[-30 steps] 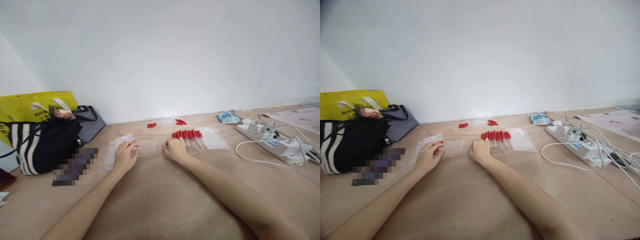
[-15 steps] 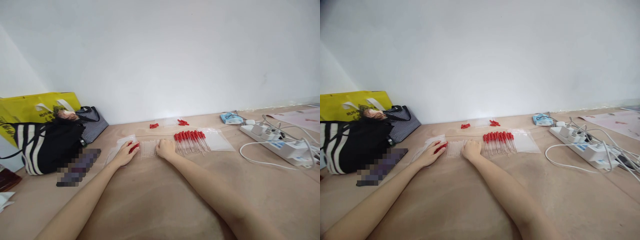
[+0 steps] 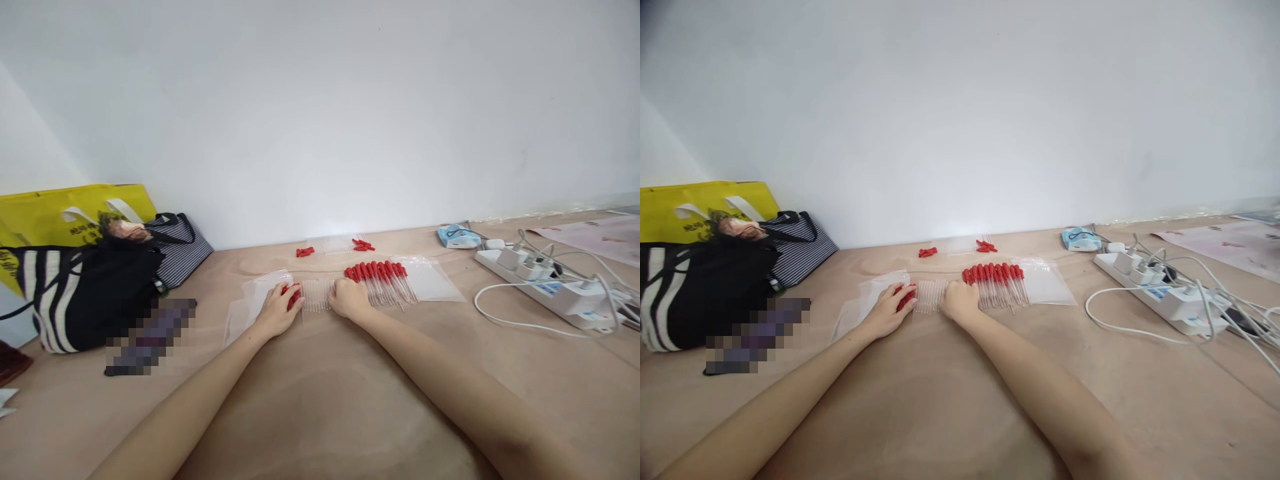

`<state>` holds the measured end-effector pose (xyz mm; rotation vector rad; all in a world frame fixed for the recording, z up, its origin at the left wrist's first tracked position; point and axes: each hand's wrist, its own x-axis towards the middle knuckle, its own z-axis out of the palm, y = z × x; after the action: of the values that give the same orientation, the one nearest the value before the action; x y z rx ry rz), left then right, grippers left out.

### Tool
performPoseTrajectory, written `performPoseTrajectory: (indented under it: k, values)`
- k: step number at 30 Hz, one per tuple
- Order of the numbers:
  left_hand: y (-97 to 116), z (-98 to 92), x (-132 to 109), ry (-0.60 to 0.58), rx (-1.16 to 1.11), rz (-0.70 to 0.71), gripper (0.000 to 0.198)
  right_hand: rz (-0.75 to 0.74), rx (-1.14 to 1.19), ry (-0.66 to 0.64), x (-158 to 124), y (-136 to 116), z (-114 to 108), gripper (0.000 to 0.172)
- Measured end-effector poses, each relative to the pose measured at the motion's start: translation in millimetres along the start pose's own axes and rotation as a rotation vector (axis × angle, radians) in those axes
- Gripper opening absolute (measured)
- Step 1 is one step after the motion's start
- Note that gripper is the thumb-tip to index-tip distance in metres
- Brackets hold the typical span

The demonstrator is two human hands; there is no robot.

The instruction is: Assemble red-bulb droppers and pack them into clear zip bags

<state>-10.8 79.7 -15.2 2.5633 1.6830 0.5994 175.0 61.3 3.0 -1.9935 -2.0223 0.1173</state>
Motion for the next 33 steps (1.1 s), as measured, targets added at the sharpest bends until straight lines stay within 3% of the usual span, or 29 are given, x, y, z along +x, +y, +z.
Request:
performPoseTrajectory:
  k: [5, 12, 18, 22, 28, 33]
  values:
    - [14, -0.8, 1, -0.011, -0.038, 0.037, 0.038, -0.001, -0.028, 0.016, -5, 13, -4, 0.026]
    - [9, -7.6, 3, 0.012, -0.057, 0.025, 0.041, 0.085, -0.007, 0.003, -4, 10, -6, 0.022]
    - [6, -23.4, 7, 0.025, -0.105, -0.069, 0.042, 0.111, 0.019, -0.001, -4, 11, -8, 0.023]
    - [10, -29.6, 10, 0.02, -0.071, -0.119, 0.03, 0.095, 0.017, 0.033, -5, 13, -10, 0.024]
    - [11, -23.3, 15, 0.042, -0.039, -0.162, 0.021, -0.034, 0.058, 0.154, -24, 26, -15, 0.026]
    - [14, -26.5, 14, 0.118, -0.025, -0.154, 0.018, -0.194, 0.089, 0.22, -52, 56, -14, 0.024]
